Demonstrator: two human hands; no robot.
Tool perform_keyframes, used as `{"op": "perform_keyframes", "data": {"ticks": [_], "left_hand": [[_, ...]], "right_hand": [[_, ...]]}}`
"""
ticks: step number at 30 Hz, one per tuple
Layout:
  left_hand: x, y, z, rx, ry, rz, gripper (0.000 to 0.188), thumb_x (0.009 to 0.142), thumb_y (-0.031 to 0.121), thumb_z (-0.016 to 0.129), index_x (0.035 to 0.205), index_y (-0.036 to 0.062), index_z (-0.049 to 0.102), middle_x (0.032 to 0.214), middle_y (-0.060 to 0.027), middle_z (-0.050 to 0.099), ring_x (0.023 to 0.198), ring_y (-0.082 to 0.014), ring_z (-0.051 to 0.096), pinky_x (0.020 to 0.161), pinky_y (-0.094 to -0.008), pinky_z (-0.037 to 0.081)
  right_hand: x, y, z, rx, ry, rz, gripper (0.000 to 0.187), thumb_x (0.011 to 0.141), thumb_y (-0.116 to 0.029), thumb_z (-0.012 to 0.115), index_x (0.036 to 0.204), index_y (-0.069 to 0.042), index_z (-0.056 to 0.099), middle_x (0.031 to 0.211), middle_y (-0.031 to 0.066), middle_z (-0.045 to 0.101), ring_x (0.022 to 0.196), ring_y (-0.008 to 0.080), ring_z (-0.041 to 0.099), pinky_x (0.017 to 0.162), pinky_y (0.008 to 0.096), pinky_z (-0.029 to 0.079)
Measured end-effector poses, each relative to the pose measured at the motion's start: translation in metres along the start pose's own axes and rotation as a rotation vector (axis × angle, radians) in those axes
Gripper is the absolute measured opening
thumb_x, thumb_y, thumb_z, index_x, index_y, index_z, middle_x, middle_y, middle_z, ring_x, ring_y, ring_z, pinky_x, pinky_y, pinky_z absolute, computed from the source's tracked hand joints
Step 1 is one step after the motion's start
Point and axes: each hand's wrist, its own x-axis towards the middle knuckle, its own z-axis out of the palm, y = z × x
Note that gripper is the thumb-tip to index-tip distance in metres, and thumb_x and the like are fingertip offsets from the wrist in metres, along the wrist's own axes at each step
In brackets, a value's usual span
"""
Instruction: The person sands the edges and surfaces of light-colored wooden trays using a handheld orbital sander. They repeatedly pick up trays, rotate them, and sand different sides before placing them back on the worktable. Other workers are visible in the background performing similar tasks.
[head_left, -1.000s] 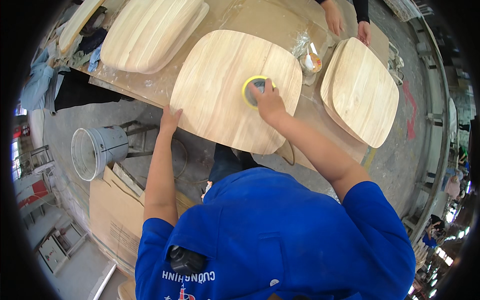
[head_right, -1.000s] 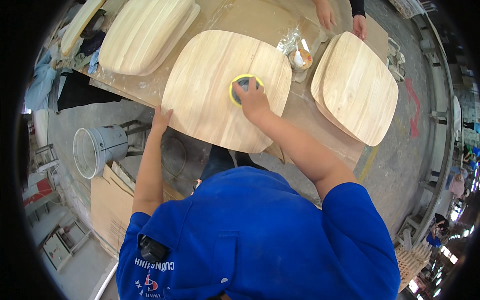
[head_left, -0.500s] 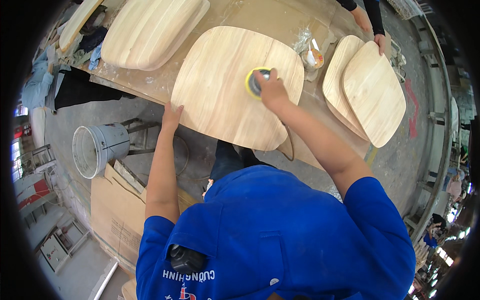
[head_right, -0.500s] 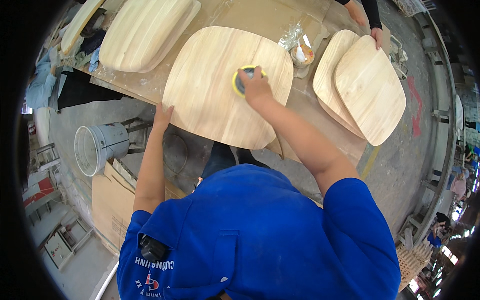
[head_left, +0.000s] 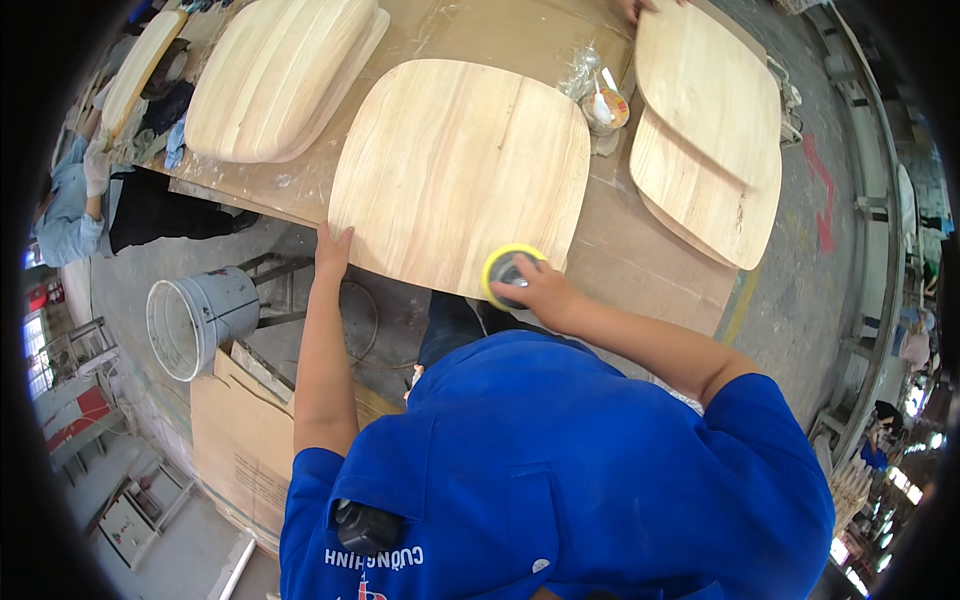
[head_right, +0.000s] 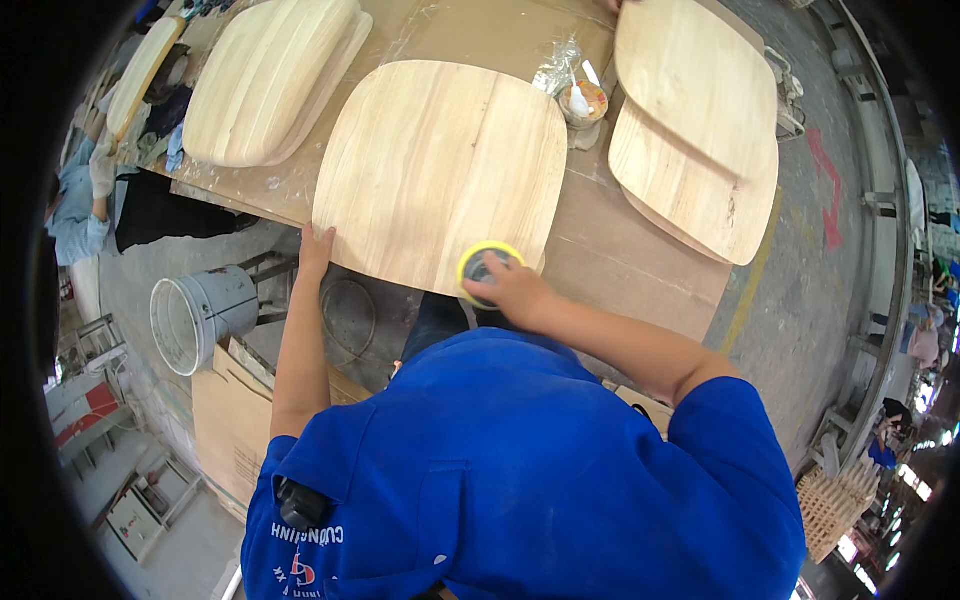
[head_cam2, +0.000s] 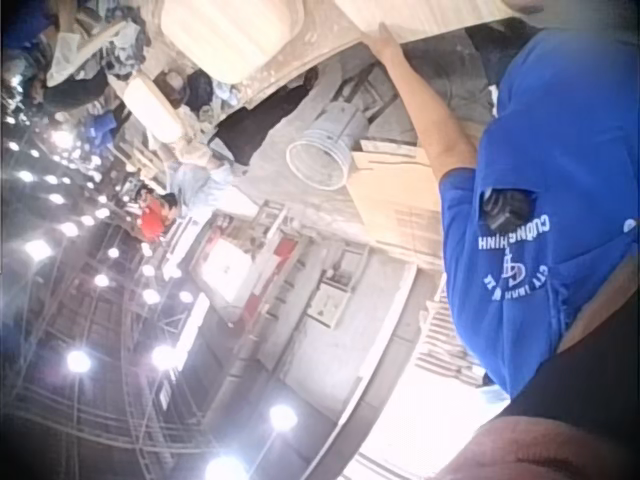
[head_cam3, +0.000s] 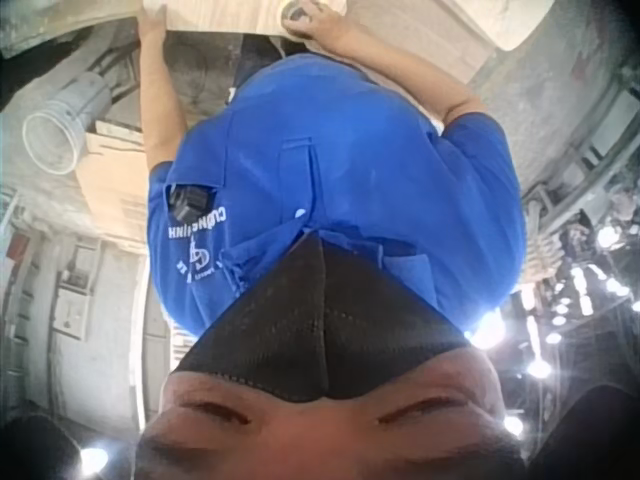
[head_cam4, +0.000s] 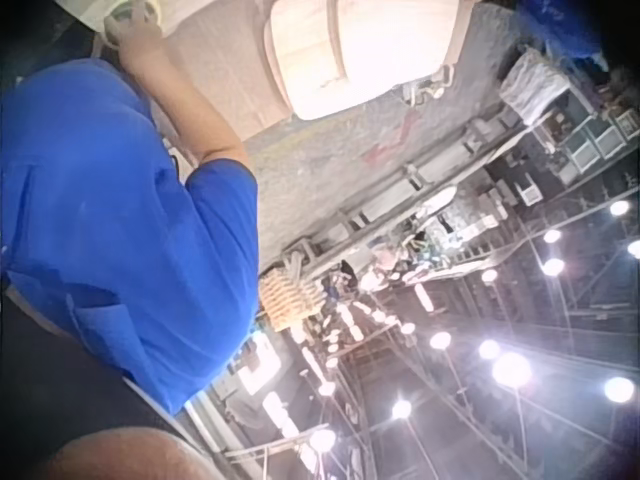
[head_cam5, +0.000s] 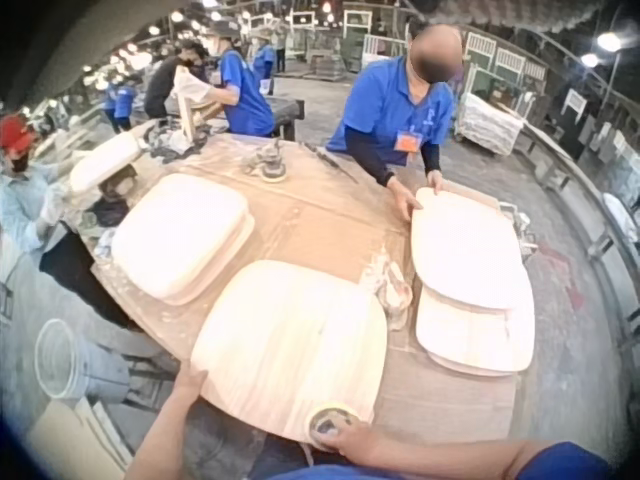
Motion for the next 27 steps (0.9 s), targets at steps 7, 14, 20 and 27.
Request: {"op": "perform_keyframes", "data": {"ticks": [7, 14, 20, 27], "left_hand": [[0.0, 0.002, -0.001, 0.031, -0.008, -0.007, 0.068, 0.089, 0.028, 0.064, 0.138, -0.0071, 0.033, 0.135, -0.0289, 0.046, 0.127, -0.0394, 0.045, 0.104, -0.0406, 0.037], [0.0, 0.002, -0.002, 0.016, -0.013, 0.037, 0.065, 0.089, 0.029, 0.064, 0.137, -0.0056, 0.036, 0.132, -0.027, 0.049, 0.124, -0.0382, 0.048, 0.102, -0.0404, 0.039], [-0.005, 0.009, -0.001, 0.031, -0.016, -0.06, 0.063, 0.091, 0.033, 0.061, 0.139, 0.0016, 0.035, 0.133, -0.0253, 0.048, 0.124, -0.0379, 0.048, 0.1, -0.0439, 0.04], [-0.055, 0.039, 0.051, 0.735, 0.346, 0.25, 0.074, 0.087, 0.049, 0.058, 0.145, 0.0108, 0.032, 0.15, -0.0213, 0.027, 0.138, -0.0446, 0.025, 0.104, -0.0663, 0.028]], "right_hand": [[-0.004, 0.074, -0.027, 0.122, 0.232, 0.285, 0.062, 0.076, -0.001, 0.063, 0.13, -0.03, 0.051, 0.13, 0.0204, 0.041, 0.11, 0.0409, 0.054, 0.091, 0.0445, 0.049], [0.041, 0.133, -0.076, 0.125, 0.305, 0.471, 0.071, 0.074, -0.004, 0.071, 0.135, -0.028, 0.043, 0.124, 0.0213, 0.042, 0.1, 0.0426, 0.059, 0.085, 0.0465, 0.051], [0.032, 0.089, -0.053, 0.065, 0.283, 0.466, 0.076, 0.072, -0.003, 0.072, 0.137, -0.026, 0.042, 0.122, 0.0213, 0.043, 0.104, 0.0422, 0.057, 0.087, 0.046, 0.05], [0.073, 0.005, -0.063, 0.618, 0.313, -0.026, 0.073, 0.064, 0.0, 0.074, 0.13, -0.014, 0.047, 0.12, 0.0164, 0.047, 0.113, 0.0378, 0.05, 0.093, 0.0394, 0.046]]}}
